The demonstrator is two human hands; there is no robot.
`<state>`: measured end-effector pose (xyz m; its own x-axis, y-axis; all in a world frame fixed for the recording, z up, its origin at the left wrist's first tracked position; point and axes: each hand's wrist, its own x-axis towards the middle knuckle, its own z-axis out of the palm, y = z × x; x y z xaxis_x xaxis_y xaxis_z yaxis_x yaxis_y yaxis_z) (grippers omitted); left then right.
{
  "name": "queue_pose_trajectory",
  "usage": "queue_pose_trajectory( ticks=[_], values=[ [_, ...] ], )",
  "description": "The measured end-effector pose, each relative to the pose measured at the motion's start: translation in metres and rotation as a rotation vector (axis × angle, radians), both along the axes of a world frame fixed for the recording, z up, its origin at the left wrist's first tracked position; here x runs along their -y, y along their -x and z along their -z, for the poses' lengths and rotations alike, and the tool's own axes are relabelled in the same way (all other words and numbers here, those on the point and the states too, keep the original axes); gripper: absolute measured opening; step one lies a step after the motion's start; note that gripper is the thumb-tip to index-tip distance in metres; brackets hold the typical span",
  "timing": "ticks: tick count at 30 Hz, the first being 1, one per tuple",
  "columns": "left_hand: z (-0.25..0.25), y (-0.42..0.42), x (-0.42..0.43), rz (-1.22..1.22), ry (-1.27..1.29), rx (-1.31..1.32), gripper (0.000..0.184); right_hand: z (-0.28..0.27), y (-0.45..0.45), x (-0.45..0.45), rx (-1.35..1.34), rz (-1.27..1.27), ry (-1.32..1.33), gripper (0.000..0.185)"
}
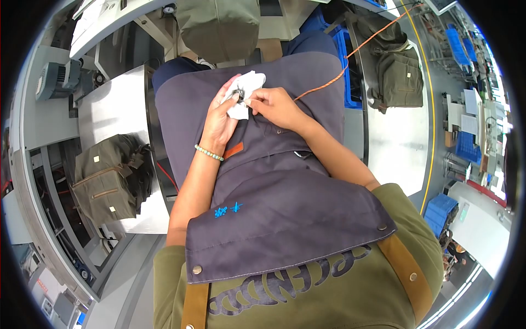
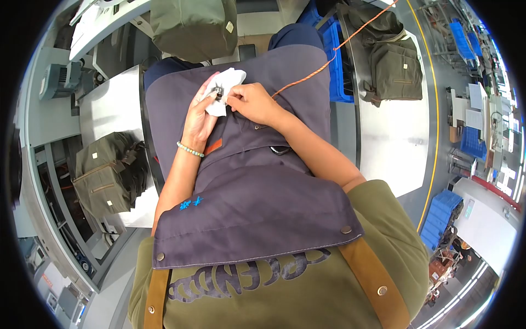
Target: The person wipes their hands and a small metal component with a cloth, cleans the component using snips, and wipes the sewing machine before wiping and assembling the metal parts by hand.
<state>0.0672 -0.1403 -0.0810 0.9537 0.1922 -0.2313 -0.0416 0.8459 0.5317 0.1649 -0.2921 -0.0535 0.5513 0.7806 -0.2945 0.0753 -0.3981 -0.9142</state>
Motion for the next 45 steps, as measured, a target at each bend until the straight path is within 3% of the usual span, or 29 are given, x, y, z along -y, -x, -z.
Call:
queue_pose_trajectory(
  ticks=[2,6,8,12,14,17,19,21,23,26,27,33,36,37,39,41,42,43,45],
  values=[
    [-0.004,0.0,-0.001,-0.012,0.019,-0.018,0.051,0.006,0.005,-0.002,0.096,0.066,-0.156,0.022],
    [0.002,0.0,-0.004,0.007,0.051,0.002,0.055,0.006,0.001,0.0,0.148,0.043,-0.164,0.019],
    [0.012,0.0,-0.005,-0.025,0.096,-0.056,0.058,-0.001,-0.004,0.003,0.491,-0.021,-0.081,0.02],
    [0.018,0.001,-0.003,-0.081,0.044,-0.187,0.054,-0.038,-0.022,0.015,0.562,-0.14,0.023,0.022],
    [0.015,-0.003,-0.002,-0.101,0.027,-0.18,0.054,-0.064,-0.059,0.029,0.304,-0.212,-0.082,0.023],
    [0.01,-0.004,-0.003,-0.073,0.07,-0.144,0.062,-0.099,-0.149,0.052,0.2,0.133,-0.042,0.023],
    [0.008,-0.008,-0.003,-0.064,0.098,-0.119,0.064,-0.104,-0.217,0.052,0.433,0.361,-0.095,0.022],
    [0.012,-0.011,-0.004,-0.074,0.131,-0.119,0.066,-0.117,-0.263,0.036,0.46,0.475,-0.182,0.023],
    [0.013,-0.012,-0.006,-0.075,0.14,-0.127,0.066,-0.135,-0.28,0.013,0.423,0.521,-0.121,0.023],
    [0.008,-0.013,-0.009,-0.079,0.148,-0.13,0.068,-0.13,-0.323,-0.029,0.255,0.586,-0.455,0.022],
    [0.011,-0.013,-0.011,-0.078,0.154,-0.128,0.068,-0.154,-0.308,-0.045,0.224,0.685,-0.432,0.022],
    [0.012,-0.015,-0.014,-0.084,0.136,-0.168,0.069,-0.144,-0.379,-0.099,0.364,0.82,-0.583,0.022],
    [0.013,-0.015,-0.015,-0.09,0.158,-0.147,0.071,-0.139,-0.401,-0.111,0.506,0.758,-0.432,0.023],
    [0.012,-0.015,-0.016,-0.095,0.167,-0.157,0.071,-0.138,-0.405,-0.11,0.499,0.753,-0.421,0.023],
    [0.015,-0.016,-0.017,-0.063,0.141,-0.127,0.07,-0.13,-0.407,-0.101,0.971,0.717,-0.432,0.025],
    [0.007,-0.016,-0.013,-0.097,0.132,-0.142,0.071,-0.108,-0.413,-0.067,1.14,0.651,-0.156,0.025],
    [0.009,-0.015,-0.012,-0.092,0.129,-0.122,0.071,-0.13,-0.357,-0.061,1.096,0.62,-0.125,0.025],
    [0.011,-0.013,-0.014,-0.091,0.121,-0.101,0.071,-0.173,-0.262,-0.05,0.522,0.566,-0.626,0.031],
    [0.008,-0.01,-0.016,-0.093,0.126,-0.065,0.073,-0.111,-0.24,-0.032,0.612,0.419,-0.33,0.023]
  ],
)
